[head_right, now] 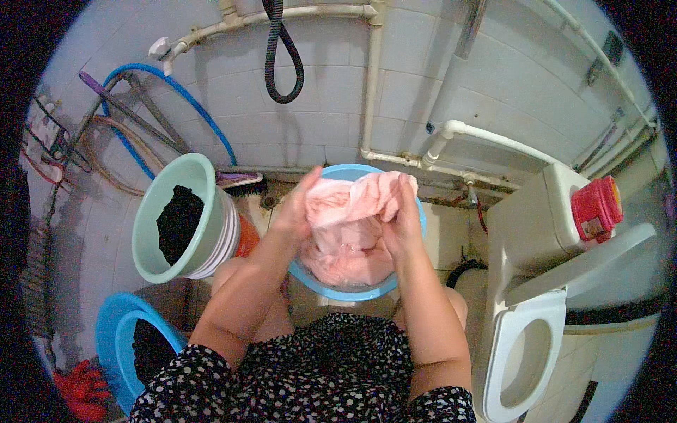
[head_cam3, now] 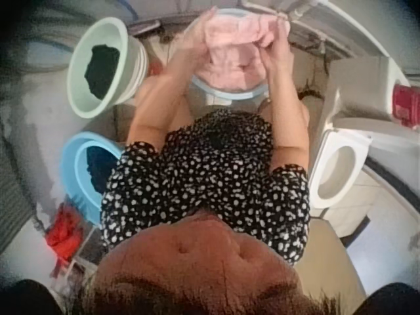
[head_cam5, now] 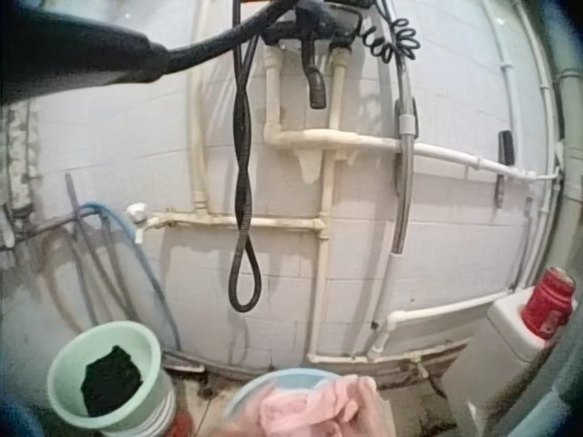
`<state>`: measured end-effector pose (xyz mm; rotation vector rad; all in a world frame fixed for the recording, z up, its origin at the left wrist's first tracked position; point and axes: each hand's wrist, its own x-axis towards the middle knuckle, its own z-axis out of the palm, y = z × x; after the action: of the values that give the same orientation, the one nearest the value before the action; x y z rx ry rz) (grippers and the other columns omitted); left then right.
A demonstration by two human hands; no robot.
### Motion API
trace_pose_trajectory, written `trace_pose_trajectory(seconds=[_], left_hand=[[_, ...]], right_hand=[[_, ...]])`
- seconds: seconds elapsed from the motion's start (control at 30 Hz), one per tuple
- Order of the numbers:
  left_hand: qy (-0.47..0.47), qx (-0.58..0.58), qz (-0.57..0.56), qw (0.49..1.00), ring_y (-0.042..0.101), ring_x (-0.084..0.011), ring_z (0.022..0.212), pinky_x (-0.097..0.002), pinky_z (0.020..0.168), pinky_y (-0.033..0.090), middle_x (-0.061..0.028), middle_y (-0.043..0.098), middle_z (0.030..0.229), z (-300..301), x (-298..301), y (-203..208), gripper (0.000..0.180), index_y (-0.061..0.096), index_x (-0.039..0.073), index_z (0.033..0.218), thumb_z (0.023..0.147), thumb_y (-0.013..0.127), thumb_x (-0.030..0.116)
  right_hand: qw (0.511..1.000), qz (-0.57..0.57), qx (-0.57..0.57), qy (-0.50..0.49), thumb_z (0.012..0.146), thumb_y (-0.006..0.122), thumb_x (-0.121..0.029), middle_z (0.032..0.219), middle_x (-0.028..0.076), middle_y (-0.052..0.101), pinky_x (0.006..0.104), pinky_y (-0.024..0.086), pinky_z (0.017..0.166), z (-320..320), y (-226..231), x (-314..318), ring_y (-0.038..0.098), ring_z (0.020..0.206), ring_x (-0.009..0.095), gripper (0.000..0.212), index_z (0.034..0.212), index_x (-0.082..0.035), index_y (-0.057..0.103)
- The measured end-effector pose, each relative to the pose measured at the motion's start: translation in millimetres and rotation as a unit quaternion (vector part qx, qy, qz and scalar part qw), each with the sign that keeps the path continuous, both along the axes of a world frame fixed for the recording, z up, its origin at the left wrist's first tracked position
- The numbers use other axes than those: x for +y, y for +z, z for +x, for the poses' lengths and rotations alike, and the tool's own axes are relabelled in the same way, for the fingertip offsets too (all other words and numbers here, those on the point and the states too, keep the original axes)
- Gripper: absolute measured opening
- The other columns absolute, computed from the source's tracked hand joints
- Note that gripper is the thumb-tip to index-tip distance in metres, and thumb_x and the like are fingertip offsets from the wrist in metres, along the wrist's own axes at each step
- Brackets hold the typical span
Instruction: The person hand-washes a pink cloth in a blue basin filled with water. They repeatedly submerge, scrub, and wring the fabric by hand. The person is sitting on the floor in a tiled room with a toilet and other basins nearby.
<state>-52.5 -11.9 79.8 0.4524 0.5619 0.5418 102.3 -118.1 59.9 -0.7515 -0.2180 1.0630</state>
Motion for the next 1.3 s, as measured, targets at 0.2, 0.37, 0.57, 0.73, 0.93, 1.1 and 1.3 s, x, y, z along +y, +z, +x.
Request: trace_pose_trajectory(seconds=[0.2, 0.37, 0.57, 0.73, 0.93, 1.1, 1.3], left_hand=[[-0.066, -0.073, -0.078, 0.992, 0.061, -0.0267, 0.089, -0.0395, 0.084, 0.050, -0.0139, 0.063, 0.096, 19.7, -6.0, -29.2, 0.046, 0.059, 0.002, 0.105, 0.086, 0.051, 0.043], [-0.065, -0.092, -0.028, 0.993, 0.055, -0.0243, 0.103, -0.0366, 0.091, 0.045, -0.0132, 0.057, 0.112, 19.6, -0.9, -62.0, 0.045, 0.053, 0.003, 0.115, 0.090, 0.043, 0.039], [0.070, -0.041, -0.031, 0.996, 0.053, -0.0232, 0.107, -0.0353, 0.093, 0.043, -0.0098, 0.055, 0.115, 33.9, -41.6, -49.4, 0.035, 0.050, 0.005, 0.117, 0.093, 0.038, 0.027], [0.045, -0.137, -0.019, 0.989, 0.049, -0.0246, 0.115, -0.0393, 0.101, 0.035, -0.0127, 0.050, 0.125, 16.3, -4.4, -78.7, 0.048, 0.044, 0.003, 0.125, 0.095, 0.034, 0.040], [-0.081, 0.011, 0.159, 0.984, 0.058, -0.0205, 0.098, -0.0343, 0.091, 0.043, -0.0109, 0.058, 0.112, 30.2, -6.3, -75.9, 0.050, 0.056, 0.002, 0.103, 0.096, 0.030, 0.044], [0.012, 0.078, 0.308, 0.948, 0.056, -0.0163, 0.090, -0.0303, 0.080, 0.045, -0.0081, 0.060, 0.098, 34.0, -6.8, -38.7, 0.051, 0.057, 0.006, 0.097, 0.093, 0.034, 0.051], [-0.282, 0.112, 0.212, 0.929, 0.051, -0.0156, 0.101, -0.0339, 0.087, 0.042, -0.0084, 0.056, 0.108, 41.7, -7.9, -30.4, 0.066, 0.047, 0.006, 0.123, 0.089, 0.034, 0.061]], right_hand=[[0.895, -0.130, -0.419, -0.079, 0.081, 0.057, -0.025, 0.113, 0.018, 0.055, 0.0368, 0.042, 0.091, -77.0, 2.3, 6.3, 0.053, 0.106, 0.029, 0.039, 0.111, 0.001, 0.054], [0.704, -0.035, -0.709, -0.039, 0.078, 0.061, -0.018, 0.135, 0.022, 0.039, 0.0381, 0.026, 0.106, -89.3, -11.4, 7.1, 0.030, 0.131, 0.033, 0.056, 0.127, 0.002, 0.043], [0.871, -0.158, -0.455, -0.095, 0.085, 0.059, -0.022, 0.128, 0.020, 0.046, 0.0352, 0.031, 0.101, -49.8, -18.6, 34.9, 0.042, 0.121, 0.030, 0.045, 0.122, 0.001, 0.049], [0.888, -0.110, -0.437, -0.092, 0.086, 0.058, -0.023, 0.121, 0.018, 0.052, 0.0334, 0.036, 0.097, -57.3, -25.7, 39.7, 0.048, 0.114, 0.027, 0.041, 0.118, 0.002, 0.052], [0.983, -0.029, -0.136, -0.123, 0.083, 0.060, -0.015, 0.079, 0.004, 0.057, 0.0293, 0.046, 0.073, -12.5, 1.6, 23.5, 0.055, 0.075, 0.018, 0.014, 0.088, -0.003, 0.056], [0.986, 0.152, -0.009, 0.068, 0.080, 0.060, -0.015, 0.073, 0.005, 0.049, 0.0326, 0.046, 0.070, -8.3, 36.7, -6.3, 0.048, 0.072, 0.018, 0.012, 0.083, -0.007, 0.051], [0.956, 0.230, -0.020, 0.180, 0.081, 0.057, -0.020, 0.075, 0.006, 0.047, 0.0363, 0.045, 0.078, -20.2, 37.5, -9.0, 0.048, 0.077, 0.019, 0.017, 0.093, -0.008, 0.052]])
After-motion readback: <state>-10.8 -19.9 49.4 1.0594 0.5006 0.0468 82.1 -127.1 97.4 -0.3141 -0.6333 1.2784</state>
